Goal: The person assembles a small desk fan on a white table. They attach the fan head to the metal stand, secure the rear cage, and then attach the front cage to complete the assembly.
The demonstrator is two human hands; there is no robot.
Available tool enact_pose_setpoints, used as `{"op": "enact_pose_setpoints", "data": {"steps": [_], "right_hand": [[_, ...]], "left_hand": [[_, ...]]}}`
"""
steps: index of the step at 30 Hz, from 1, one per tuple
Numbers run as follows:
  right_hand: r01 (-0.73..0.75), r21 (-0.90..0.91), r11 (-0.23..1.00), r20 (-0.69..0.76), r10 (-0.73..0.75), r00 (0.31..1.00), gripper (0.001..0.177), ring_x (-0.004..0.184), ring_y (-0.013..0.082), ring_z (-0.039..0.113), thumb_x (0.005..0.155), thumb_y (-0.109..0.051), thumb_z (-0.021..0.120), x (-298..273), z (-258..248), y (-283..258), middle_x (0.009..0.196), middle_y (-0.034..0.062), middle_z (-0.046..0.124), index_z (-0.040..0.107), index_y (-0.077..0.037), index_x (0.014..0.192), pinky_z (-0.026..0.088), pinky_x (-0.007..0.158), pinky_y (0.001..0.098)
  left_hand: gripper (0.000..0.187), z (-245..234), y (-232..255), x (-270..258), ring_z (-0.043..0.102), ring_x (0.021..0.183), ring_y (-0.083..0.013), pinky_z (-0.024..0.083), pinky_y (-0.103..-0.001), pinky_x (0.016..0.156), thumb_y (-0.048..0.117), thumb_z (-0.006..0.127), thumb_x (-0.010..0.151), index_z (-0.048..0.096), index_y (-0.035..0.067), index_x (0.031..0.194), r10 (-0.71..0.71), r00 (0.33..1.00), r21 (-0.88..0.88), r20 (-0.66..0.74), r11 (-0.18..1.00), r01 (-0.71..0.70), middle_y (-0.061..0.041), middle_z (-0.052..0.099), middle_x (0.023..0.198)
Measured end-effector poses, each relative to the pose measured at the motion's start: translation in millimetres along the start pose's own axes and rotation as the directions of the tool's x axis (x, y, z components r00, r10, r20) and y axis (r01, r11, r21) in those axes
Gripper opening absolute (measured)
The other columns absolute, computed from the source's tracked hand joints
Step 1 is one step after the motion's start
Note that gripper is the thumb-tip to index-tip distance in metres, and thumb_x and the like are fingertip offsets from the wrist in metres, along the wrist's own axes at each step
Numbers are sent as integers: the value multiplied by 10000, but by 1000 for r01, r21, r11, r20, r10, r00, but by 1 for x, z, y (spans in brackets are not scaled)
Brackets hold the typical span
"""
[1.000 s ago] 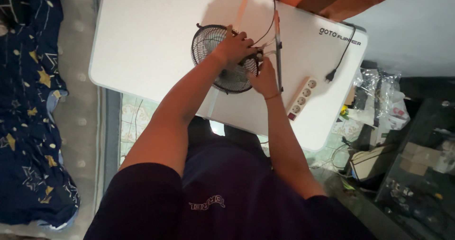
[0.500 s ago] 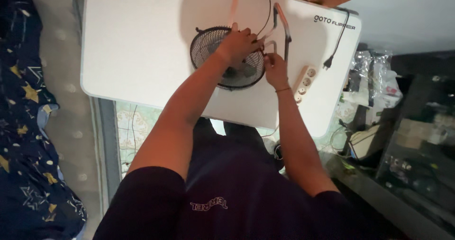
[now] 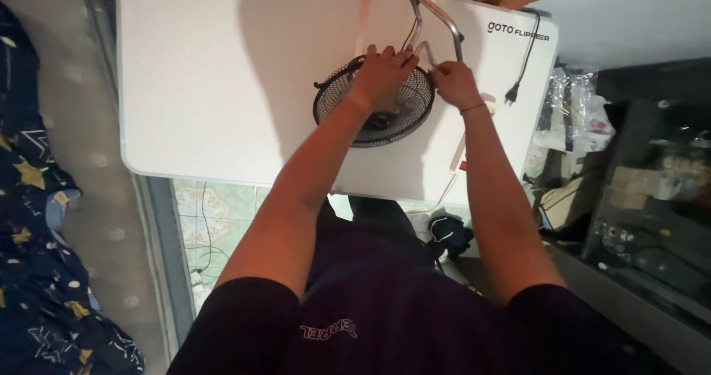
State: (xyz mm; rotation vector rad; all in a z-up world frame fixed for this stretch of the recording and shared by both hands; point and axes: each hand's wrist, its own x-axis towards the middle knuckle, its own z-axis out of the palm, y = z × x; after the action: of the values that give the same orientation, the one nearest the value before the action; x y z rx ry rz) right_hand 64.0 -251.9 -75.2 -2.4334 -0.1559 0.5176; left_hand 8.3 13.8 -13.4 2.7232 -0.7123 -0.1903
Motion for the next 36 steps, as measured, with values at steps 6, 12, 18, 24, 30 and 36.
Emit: {"op": "enact_pose_setpoints", "data": {"steps": [6, 12, 18, 24, 30, 36], "right_hand": [[-34, -123, 992, 53, 40, 998, 411, 744, 316, 766, 1046, -385, 736, 6, -15, -32, 783, 182, 761, 821, 5, 946, 615, 764, 415], [12, -160, 987, -12, -14, 1000, 368, 857, 328, 778, 1031, -355, 765, 9, -13, -30, 923, 209, 798, 832, 6, 1008, 613, 820, 408], [18, 184, 983, -249, 29, 968, 444, 1118, 299, 780, 1111, -360, 775, -51, 27, 2, 1253, 191, 766, 709, 29, 1314, 638, 944, 383], [111, 375, 920, -311, 11, 950, 594, 1372, 271, 660, 1079, -320, 812, -90, 70, 10, 1456, 176, 669, 577, 11, 1513, 643, 994, 374], [106, 292, 951, -288, -19, 958, 670, 1451, 313, 616, 1133, -392, 735, -79, 74, 24, 1539, 205, 591, 507, 21, 1610, 552, 1168, 424], [154, 222, 963, -285, -87, 955, 787, 1549, 437, 483, 1177, -401, 704, -72, 78, 33, 1653, 314, 468, 354, 104, 1670, 401, 1283, 503]], "left_hand": [[1193, 4, -1, -4, 561, 1329, -340, 416, -632, 1083, 554, 1039, 548, 540, 112, 1537, -7, 998, -21, -65, 1000, 6, -108, 567, 1539], [1234, -12, 0, -15, 485, 1426, -381, 346, -632, 1121, 546, 1028, 520, 521, 107, 1556, -21, 993, -90, -120, 996, 10, -112, 550, 1527], [732, 72, -54, -130, 525, 1444, -382, 400, -523, 1236, 470, 878, 931, 601, 35, 1451, -602, 623, -613, -500, 754, 236, -192, 606, 1475], [442, 200, -60, -198, 643, 1186, -242, 533, -420, 984, 402, 489, 1142, 597, 46, 1382, -728, 561, -917, 393, -268, 296, -117, 678, 1282], [237, 215, -45, -189, 719, 1122, -239, 572, -396, 1011, 212, 623, 1123, 623, 22, 1265, -761, 635, -975, 136, 12, 224, -133, 760, 1189], [160, 207, -36, -190, 752, 991, -274, 637, -401, 877, 127, 661, 1097, 623, -17, 1156, -745, 667, -936, 32, 211, 280, -176, 758, 1051]]}}
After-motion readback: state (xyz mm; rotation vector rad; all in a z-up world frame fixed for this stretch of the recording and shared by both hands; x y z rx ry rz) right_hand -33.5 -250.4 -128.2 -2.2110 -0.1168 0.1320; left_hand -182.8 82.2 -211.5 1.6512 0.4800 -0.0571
